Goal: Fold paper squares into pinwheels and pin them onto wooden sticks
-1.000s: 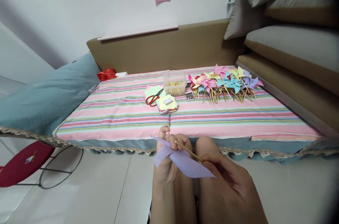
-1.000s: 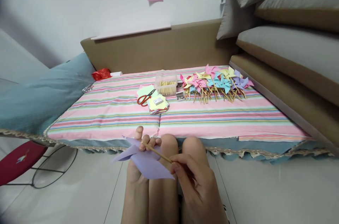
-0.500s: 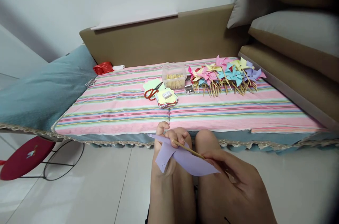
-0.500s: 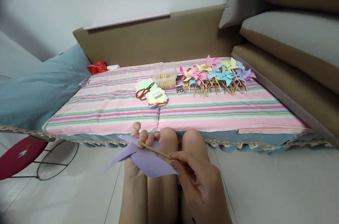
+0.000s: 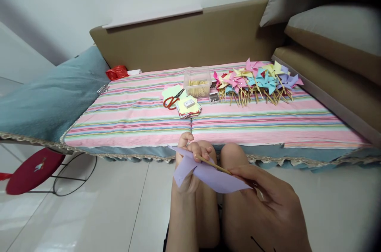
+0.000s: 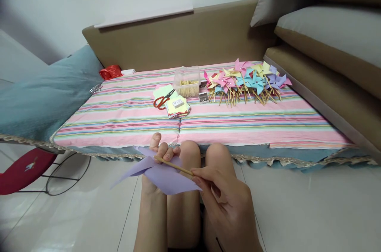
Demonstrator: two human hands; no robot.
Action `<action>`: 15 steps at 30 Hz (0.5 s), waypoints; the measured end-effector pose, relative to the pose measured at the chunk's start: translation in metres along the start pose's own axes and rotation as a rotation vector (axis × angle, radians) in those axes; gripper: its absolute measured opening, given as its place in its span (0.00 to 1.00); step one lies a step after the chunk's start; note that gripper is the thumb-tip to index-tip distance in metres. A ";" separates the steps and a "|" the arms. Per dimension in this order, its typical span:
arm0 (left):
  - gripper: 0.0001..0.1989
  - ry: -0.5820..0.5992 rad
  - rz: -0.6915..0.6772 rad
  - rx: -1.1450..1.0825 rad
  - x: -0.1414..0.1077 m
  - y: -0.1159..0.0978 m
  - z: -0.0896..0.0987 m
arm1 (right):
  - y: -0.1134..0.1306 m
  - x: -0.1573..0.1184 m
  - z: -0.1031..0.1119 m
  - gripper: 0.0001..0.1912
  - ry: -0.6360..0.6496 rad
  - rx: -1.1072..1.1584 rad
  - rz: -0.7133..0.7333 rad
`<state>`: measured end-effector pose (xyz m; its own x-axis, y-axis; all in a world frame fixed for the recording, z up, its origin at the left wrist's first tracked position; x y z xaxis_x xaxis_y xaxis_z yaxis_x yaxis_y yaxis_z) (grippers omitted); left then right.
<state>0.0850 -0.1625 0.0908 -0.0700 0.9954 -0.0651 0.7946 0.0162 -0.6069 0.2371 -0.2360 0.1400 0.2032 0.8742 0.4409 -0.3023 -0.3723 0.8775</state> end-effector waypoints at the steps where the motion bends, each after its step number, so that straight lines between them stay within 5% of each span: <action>1: 0.19 -0.014 0.009 0.006 0.000 0.001 0.000 | -0.001 0.000 0.000 0.09 -0.002 -0.010 0.003; 15: 0.29 0.026 0.023 0.045 -0.004 0.006 0.004 | 0.002 -0.001 0.007 0.08 -0.041 -0.063 0.004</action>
<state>0.0877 -0.1665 0.0847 -0.0358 0.9976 -0.0590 0.7677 -0.0103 -0.6408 0.2429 -0.2395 0.1422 0.2396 0.8588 0.4529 -0.3608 -0.3543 0.8627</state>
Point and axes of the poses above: each hand's wrist, its own x-axis towards the middle knuckle, its own z-axis out of the back of the hand, y = z × x, the point moved 10 cm from there along x, towards the middle knuckle, and after that the axes turned 7 degrees about -y, right-handed, at the moved point
